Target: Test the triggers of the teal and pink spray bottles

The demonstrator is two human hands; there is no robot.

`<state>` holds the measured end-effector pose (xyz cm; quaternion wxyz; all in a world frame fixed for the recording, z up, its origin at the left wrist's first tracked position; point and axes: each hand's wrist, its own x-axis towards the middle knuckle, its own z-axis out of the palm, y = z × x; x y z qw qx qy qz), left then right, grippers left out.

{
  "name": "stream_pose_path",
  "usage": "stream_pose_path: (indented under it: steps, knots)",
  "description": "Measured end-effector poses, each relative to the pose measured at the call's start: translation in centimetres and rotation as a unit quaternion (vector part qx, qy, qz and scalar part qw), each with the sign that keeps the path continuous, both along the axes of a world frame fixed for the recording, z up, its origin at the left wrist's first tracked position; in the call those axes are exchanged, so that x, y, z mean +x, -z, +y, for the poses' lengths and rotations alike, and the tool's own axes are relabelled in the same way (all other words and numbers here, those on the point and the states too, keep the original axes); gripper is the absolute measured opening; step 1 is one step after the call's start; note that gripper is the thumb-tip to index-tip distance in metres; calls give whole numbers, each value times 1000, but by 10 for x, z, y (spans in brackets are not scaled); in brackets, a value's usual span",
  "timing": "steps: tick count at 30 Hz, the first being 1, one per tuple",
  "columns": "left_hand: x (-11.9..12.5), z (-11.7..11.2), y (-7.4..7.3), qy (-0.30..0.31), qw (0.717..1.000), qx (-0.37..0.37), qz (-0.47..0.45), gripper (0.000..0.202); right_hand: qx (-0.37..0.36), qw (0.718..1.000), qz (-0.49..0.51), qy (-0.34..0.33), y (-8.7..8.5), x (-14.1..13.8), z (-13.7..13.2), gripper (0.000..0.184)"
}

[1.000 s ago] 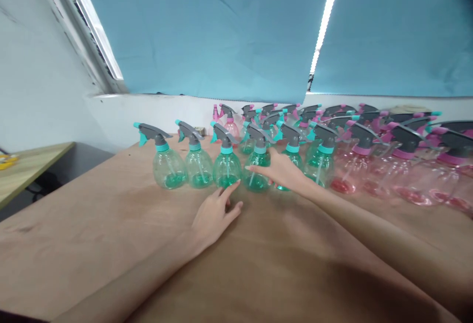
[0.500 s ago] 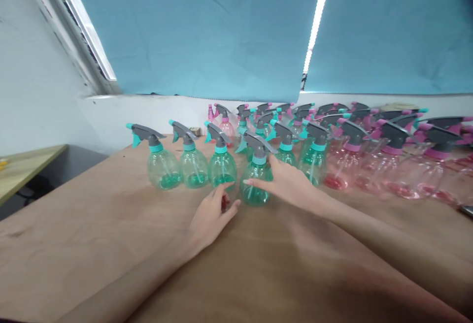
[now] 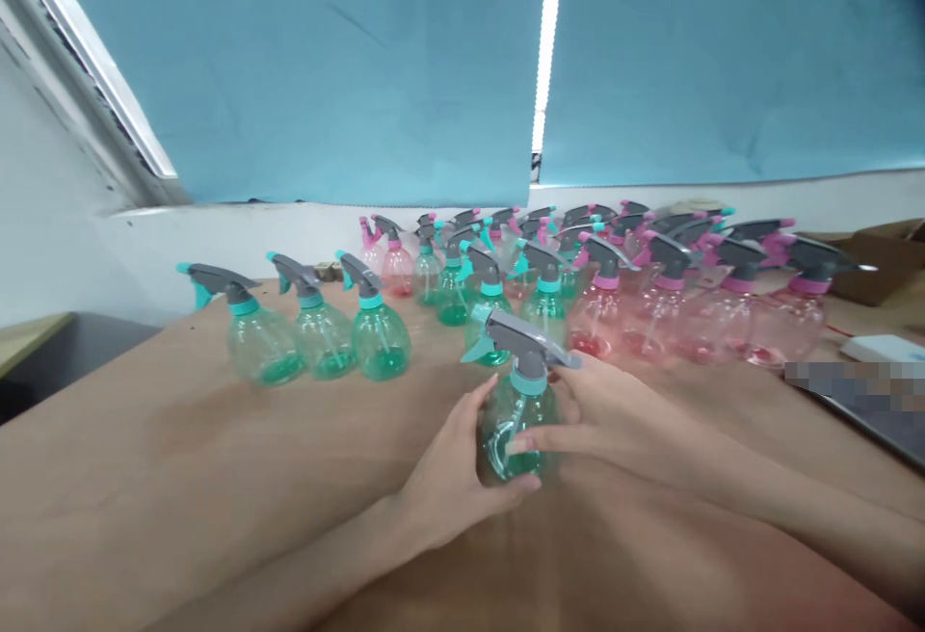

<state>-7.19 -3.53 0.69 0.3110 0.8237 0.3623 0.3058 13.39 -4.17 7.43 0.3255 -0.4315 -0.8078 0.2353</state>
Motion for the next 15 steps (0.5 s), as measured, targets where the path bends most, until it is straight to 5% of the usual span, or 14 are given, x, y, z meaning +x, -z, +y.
stream_pose_path:
  steps: [6,15]
  knots:
    - [48,0,2,37,999,9,-20,86,-60,992,98,-58,-2,45,3,65]
    - [88,1,1,78,997,20,-3,84,-88,967,228,-71,4,66,9,30]
